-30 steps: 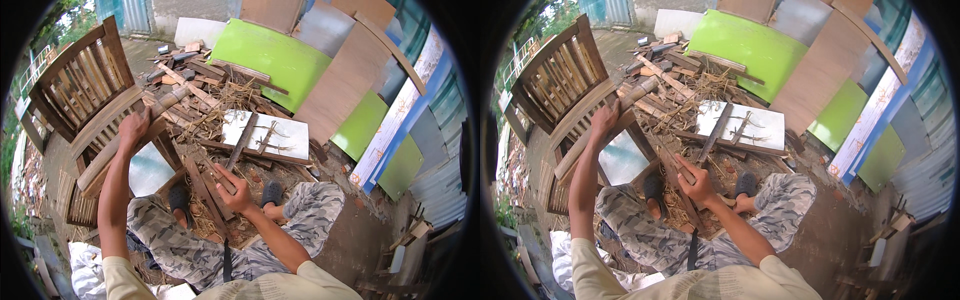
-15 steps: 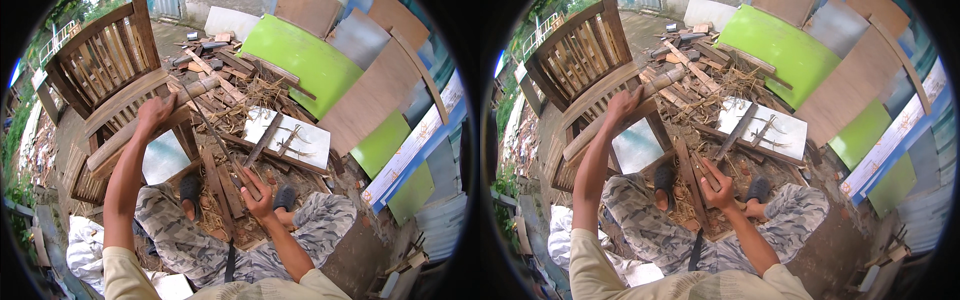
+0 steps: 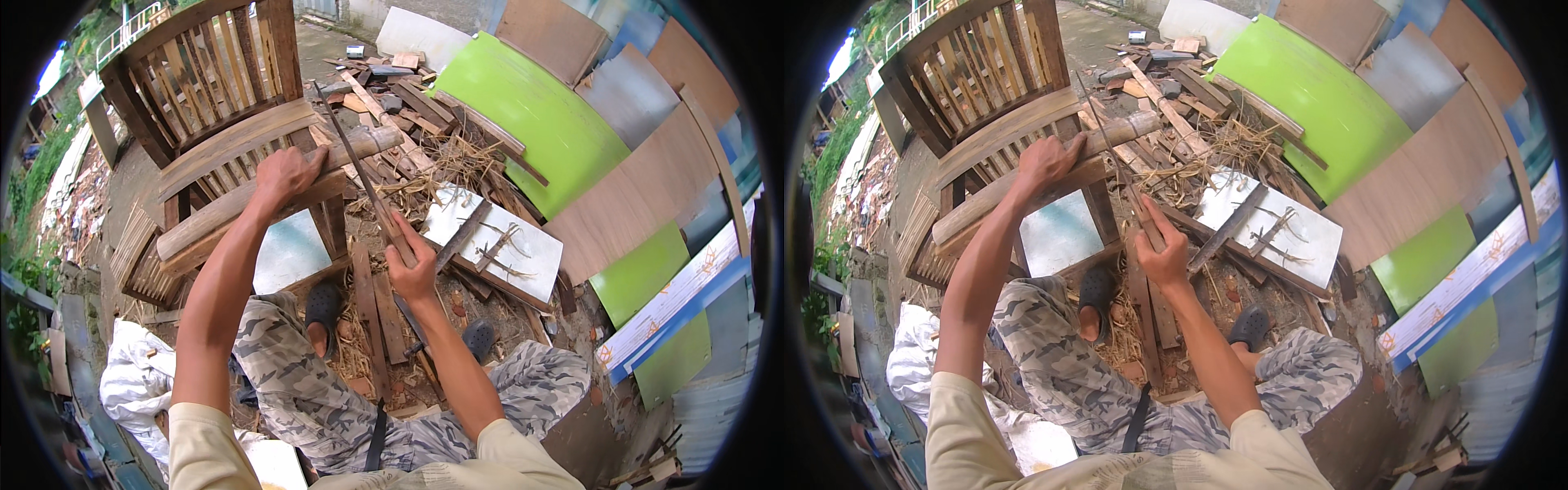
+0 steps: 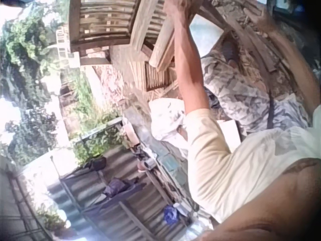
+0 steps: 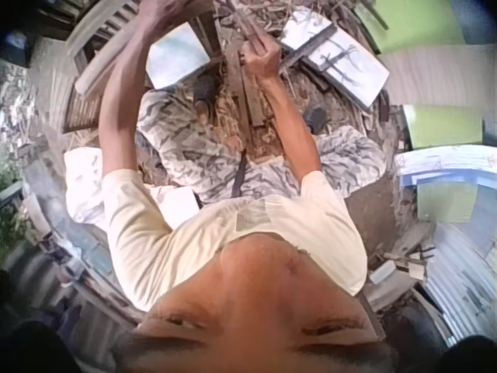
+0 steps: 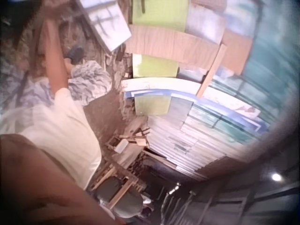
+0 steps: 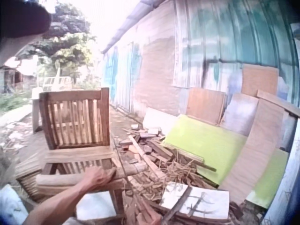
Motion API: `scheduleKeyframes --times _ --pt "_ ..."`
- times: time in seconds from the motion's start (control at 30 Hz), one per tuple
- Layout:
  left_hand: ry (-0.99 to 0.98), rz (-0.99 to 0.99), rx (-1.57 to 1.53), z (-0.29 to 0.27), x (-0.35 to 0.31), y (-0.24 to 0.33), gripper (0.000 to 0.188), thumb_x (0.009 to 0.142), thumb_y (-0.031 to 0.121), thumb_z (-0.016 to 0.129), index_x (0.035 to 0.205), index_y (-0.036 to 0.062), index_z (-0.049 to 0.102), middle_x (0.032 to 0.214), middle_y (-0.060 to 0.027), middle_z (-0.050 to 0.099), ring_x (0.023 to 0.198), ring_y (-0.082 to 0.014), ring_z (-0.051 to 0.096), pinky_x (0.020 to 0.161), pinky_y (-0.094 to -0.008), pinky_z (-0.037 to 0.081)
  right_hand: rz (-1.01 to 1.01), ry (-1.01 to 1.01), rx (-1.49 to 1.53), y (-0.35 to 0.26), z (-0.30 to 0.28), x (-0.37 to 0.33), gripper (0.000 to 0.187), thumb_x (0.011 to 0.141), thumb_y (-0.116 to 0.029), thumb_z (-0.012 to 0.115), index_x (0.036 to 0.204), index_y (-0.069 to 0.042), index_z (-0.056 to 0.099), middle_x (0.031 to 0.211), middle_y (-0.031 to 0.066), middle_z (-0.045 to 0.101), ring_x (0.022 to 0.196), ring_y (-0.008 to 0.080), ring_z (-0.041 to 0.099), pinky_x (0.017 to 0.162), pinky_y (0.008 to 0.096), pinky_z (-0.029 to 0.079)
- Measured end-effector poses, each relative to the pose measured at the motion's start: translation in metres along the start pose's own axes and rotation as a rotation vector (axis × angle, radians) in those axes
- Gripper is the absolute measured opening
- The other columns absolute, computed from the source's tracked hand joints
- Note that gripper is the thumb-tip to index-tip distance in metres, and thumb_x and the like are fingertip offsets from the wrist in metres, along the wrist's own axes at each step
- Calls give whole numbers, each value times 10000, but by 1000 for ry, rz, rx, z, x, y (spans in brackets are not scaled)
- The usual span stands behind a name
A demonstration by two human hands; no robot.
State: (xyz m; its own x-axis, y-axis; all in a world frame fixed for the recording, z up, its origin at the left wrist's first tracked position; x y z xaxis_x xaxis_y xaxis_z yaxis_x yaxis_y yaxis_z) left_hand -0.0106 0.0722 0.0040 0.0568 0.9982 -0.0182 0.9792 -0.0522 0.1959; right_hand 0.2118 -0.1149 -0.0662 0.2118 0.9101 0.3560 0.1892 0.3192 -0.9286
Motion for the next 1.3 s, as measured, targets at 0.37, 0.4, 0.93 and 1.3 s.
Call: scheduleKeyframes --times 0.37,0.4,0.93,1.3 --pt "39 -19 -13 -4 -3 -1 852 999 687 378 852 -57 766 897 -312 727 892 -450 734 800 -508 585 -14 -49 -100 -34 -23 -8 555 858 -10 577 1411 32 596 1270 187 706 1078 180 680 932 292 520" --pt "48 -16 -15 -4 -2 1 852 997 691 381 854 -54 768 904 -312 728 898 -448 734 805 -509 584 -75 -40 -121 -29 -7 20 554 862 -13 574 1414 15 602 1267 180 707 1068 180 679 921 289 521" --pt "-60 -57 -26 3 0 15 863 997 709 368 883 -46 770 941 -303 735 924 -421 738 810 -496 581 -14 -45 -109 -22 -8 44 561 859 -28 556 1417 13 598 1036 123 735 804 137 652 713 287 523" --pt "79 -56 6 3 -8 9 864 1001 698 341 935 -52 765 1004 -289 738 987 -434 713 868 -506 555 133 -14 -123 -39 -144 -153 529 849 -7 624 1376 32 624 1000 119 770 750 99 677 699 253 540"
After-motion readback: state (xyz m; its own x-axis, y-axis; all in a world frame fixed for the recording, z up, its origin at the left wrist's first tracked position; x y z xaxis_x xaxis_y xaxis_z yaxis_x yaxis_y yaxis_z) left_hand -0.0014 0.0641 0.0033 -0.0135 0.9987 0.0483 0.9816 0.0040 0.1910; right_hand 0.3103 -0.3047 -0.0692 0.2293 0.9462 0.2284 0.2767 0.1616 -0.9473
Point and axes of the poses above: each hand's wrist, its own x-axis towards the middle knuckle, its own z-axis out of the palm, y = z × x, the point moved 8 cm from there along x, towards the middle knuckle
